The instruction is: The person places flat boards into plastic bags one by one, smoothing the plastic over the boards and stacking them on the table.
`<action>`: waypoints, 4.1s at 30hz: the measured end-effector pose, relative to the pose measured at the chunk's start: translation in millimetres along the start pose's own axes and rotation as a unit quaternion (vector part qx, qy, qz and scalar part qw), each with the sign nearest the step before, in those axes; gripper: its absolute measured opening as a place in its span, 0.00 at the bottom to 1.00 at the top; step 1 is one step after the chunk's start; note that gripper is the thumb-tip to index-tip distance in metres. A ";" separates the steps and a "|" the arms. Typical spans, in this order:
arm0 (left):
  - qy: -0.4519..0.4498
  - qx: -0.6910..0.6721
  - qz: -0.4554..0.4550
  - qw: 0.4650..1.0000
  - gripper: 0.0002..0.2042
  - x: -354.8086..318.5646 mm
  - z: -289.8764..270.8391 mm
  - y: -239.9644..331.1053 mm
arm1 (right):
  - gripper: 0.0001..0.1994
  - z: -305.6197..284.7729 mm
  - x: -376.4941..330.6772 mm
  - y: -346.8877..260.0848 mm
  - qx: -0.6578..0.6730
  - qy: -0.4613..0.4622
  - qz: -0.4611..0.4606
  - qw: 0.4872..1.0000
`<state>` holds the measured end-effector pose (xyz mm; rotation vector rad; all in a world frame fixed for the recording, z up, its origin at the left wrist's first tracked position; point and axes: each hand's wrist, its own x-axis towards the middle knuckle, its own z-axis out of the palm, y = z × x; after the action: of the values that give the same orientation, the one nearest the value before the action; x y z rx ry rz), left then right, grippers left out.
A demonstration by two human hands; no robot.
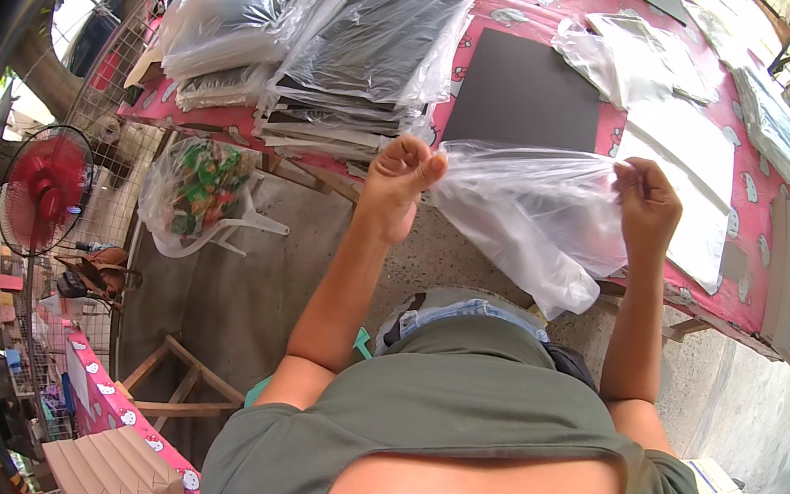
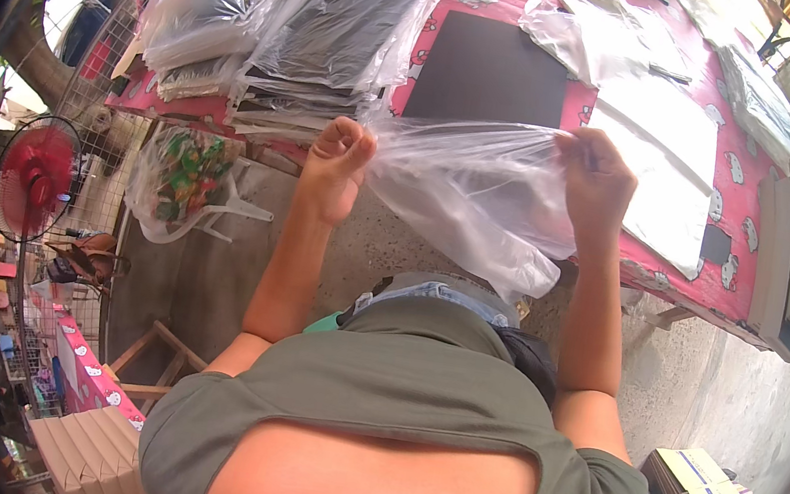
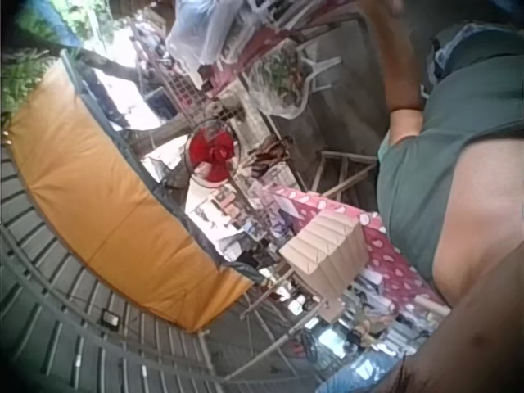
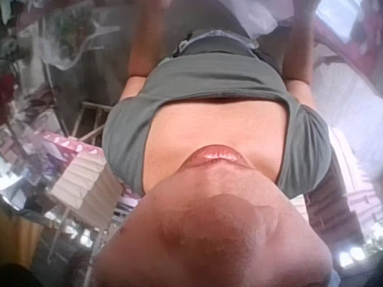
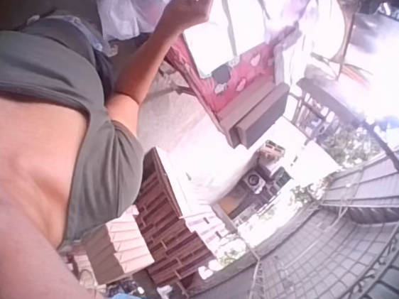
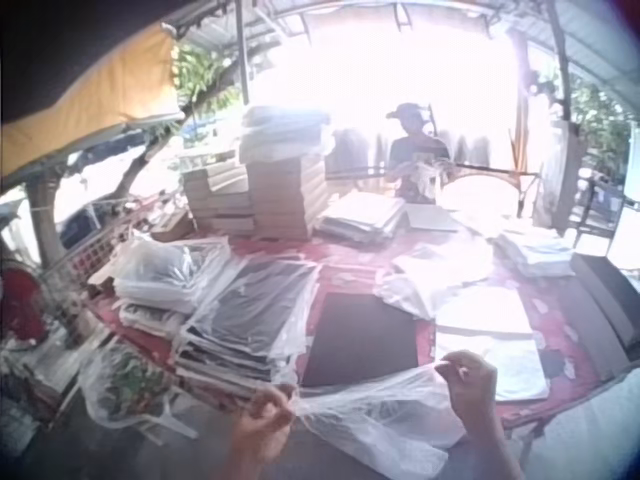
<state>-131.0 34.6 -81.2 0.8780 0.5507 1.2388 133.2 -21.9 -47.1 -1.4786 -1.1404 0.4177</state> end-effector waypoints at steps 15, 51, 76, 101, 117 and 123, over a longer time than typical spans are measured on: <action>-0.296 -0.347 -0.214 0.864 0.13 2.4 -8.2 15.3 | 0.16 -15.0 -29.5 -4.6 0.041 -0.657 -0.096 0.747; -0.301 -0.067 -0.172 0.935 0.11 -7.9 -41.3 -14.6 | 0.08 -55.1 -40.6 76.7 0.228 -0.207 0.218 0.926; -0.004 0.146 -0.138 0.980 0.04 -67.7 11.5 45.7 | 0.11 -91.3 -67.4 34.4 0.415 -0.180 0.359 0.816; -0.016 -0.475 -0.130 0.870 0.07 222.4 68.6 125.8 | 0.10 -18.9 214.1 -42.9 0.050 -0.021 -0.208 0.977; 0.093 0.387 0.185 0.899 0.21 174.8 -1.5 -8.7 | 0.12 17.3 139.2 59.6 0.044 0.010 -0.094 0.995; -0.004 0.194 -0.134 0.972 0.13 119.3 13.0 -5.0 | 0.13 -5.1 90.2 92.4 0.189 -0.091 0.253 0.944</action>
<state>-86.5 145.2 -66.5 1.0931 0.8935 0.8936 216.8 62.1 -98.7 -1.3933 -0.7462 1.0865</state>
